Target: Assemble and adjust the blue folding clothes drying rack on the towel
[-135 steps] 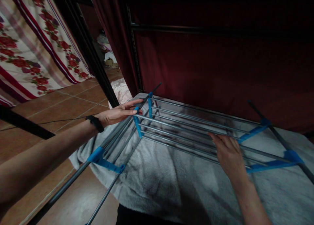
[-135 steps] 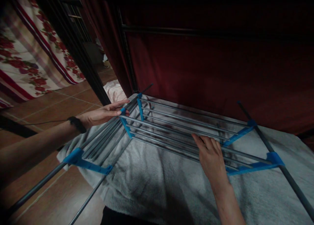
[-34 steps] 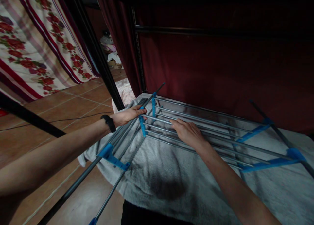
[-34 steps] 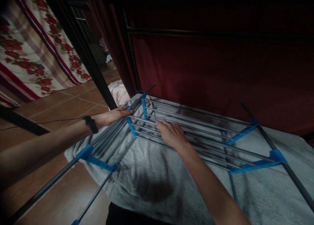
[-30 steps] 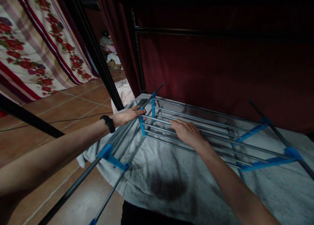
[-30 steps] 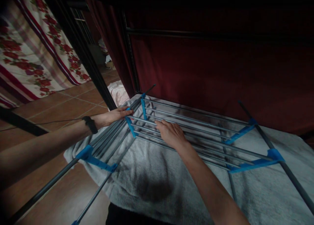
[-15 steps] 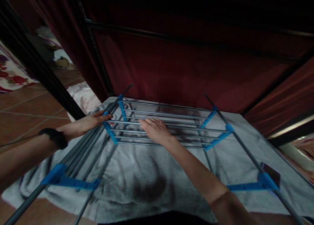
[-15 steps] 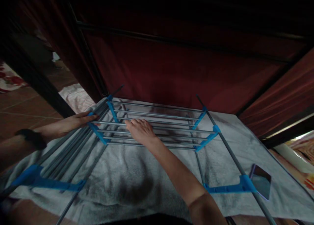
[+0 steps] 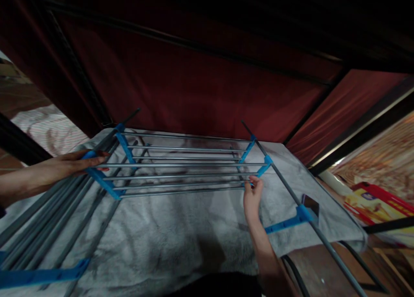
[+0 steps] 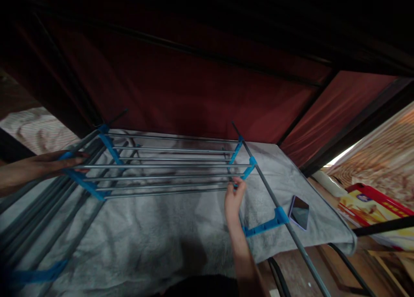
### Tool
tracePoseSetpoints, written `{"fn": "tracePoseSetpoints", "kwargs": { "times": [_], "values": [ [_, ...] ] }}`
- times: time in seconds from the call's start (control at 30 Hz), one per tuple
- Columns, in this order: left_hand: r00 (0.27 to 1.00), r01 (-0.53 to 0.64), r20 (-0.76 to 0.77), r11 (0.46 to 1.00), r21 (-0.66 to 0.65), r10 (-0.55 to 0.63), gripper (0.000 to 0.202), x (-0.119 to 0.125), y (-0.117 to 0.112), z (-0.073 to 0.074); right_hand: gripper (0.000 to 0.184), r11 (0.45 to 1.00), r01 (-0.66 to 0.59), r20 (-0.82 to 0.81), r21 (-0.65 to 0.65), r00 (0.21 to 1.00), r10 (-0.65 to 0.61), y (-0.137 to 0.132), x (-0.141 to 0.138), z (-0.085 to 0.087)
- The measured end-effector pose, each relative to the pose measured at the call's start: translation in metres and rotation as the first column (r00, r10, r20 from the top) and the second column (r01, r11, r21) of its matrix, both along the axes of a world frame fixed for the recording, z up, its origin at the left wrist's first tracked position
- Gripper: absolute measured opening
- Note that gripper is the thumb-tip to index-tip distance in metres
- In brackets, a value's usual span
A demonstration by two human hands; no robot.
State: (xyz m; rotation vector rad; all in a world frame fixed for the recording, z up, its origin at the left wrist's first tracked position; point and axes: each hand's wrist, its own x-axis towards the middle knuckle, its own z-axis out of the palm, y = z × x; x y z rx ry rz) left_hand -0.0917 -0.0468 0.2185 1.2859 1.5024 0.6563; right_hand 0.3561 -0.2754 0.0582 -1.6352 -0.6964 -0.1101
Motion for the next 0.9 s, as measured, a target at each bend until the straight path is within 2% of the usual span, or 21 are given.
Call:
{"fn": "tracePoseSetpoints", "kwargs": {
  "times": [0.03,0.1,0.2,0.3,0.43,0.63,0.83,0.9],
  "values": [
    [1.000,0.018,0.015,0.999,-0.038,-0.017,0.081,0.000,0.000,0.000,0.039,0.998,0.068,-0.047,0.006,0.997,-0.068,-0.002,0.016,-0.002],
    [0.998,0.050,0.041,0.994,-0.102,-0.046,0.080,-0.001,0.000,0.002,0.055,0.992,0.128,-0.097,0.019,0.987,-0.126,-0.002,0.042,0.001],
    [0.998,0.058,0.032,0.991,-0.123,-0.055,0.073,0.002,-0.002,0.007,0.064,0.997,0.061,-0.115,0.051,0.992,-0.055,0.007,0.067,0.014],
    [0.999,0.024,0.037,0.995,-0.095,-0.021,0.076,0.007,-0.006,0.012,0.055,0.997,-0.002,-0.109,0.072,0.994,0.010,0.018,0.077,0.024],
    [0.994,-0.028,0.100,0.995,-0.093,0.038,0.076,0.012,-0.007,0.010,0.041,0.997,0.068,-0.090,0.024,0.994,-0.066,0.025,0.079,0.029],
    [0.968,0.060,0.250,0.995,-0.079,-0.039,0.072,0.008,0.019,-0.005,0.037,0.996,0.068,-0.040,0.064,0.997,-0.065,0.031,0.088,0.036],
    [0.960,0.091,0.271,0.994,-0.064,-0.071,0.069,0.021,0.039,-0.001,0.031,0.995,0.088,-0.032,0.036,0.996,-0.087,0.050,0.102,0.046],
    [0.960,0.093,0.267,0.996,-0.012,-0.087,0.067,0.025,0.044,-0.001,0.029,0.993,0.117,-0.027,0.033,0.993,-0.116,0.058,0.107,0.048]
  ]
}}
